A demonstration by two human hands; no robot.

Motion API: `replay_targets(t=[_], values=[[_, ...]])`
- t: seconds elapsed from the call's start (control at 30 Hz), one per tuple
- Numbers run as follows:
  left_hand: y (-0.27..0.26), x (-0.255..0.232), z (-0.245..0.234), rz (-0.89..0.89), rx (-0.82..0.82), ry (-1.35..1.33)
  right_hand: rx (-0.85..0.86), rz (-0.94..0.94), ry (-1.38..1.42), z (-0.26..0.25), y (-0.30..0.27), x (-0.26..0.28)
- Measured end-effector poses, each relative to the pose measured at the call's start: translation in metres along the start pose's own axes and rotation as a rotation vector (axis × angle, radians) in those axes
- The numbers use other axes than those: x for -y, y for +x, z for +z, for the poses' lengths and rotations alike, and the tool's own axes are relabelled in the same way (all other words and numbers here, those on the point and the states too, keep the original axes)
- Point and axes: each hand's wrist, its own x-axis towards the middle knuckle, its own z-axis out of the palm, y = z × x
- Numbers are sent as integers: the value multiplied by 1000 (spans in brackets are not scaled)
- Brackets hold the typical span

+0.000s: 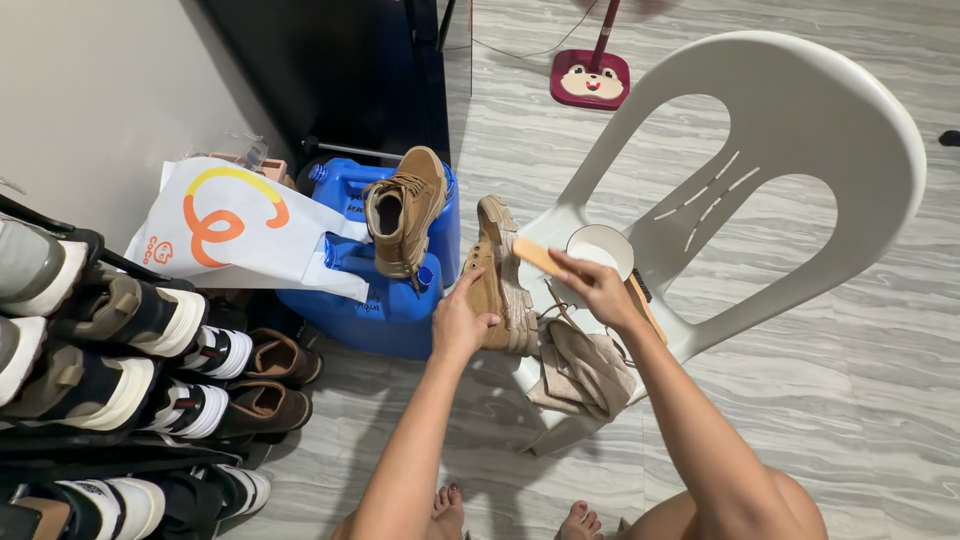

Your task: The person cleans a brown boot using a brush and a cloth. They repeatedly dip the brush into a small bowl of liquid, scrub the boot, and wipe it with the cloth. The other boot remains on a blue container nearby.

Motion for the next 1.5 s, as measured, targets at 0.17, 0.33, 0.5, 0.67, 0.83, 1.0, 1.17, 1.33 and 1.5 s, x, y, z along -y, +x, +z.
replay_targets(t=[0.17,0.33,0.5,0.67,0.83,1.0,1.17,1.33,1.5], values=[[0,-8,-1,-92,56,17,-56,176,-107,28,20,-19],[1,-13,-4,-94,59,11,-68,251,165,23,-11,-39],[1,-15,-5,-84,66,54,-184,461,103,8,-41,-35],[0,-11,-6,-173,36,-2,-104,283,-655,-7,-81,-35],[-6,2,8,-288,-45,-201,-86,288,-920,-20,-102,-48],[-7,18,20,-323,-73,-338,-165,241,-784,5,-113,-28],[-8,24,24,-447,-14,-517,-44,242,-679,32,-126,0],[-16,21,22,-361,-46,-264,-401,109,-618,18,-100,26],[-19,15,29,-363,-96,-230,-443,142,-484,53,-53,55]])
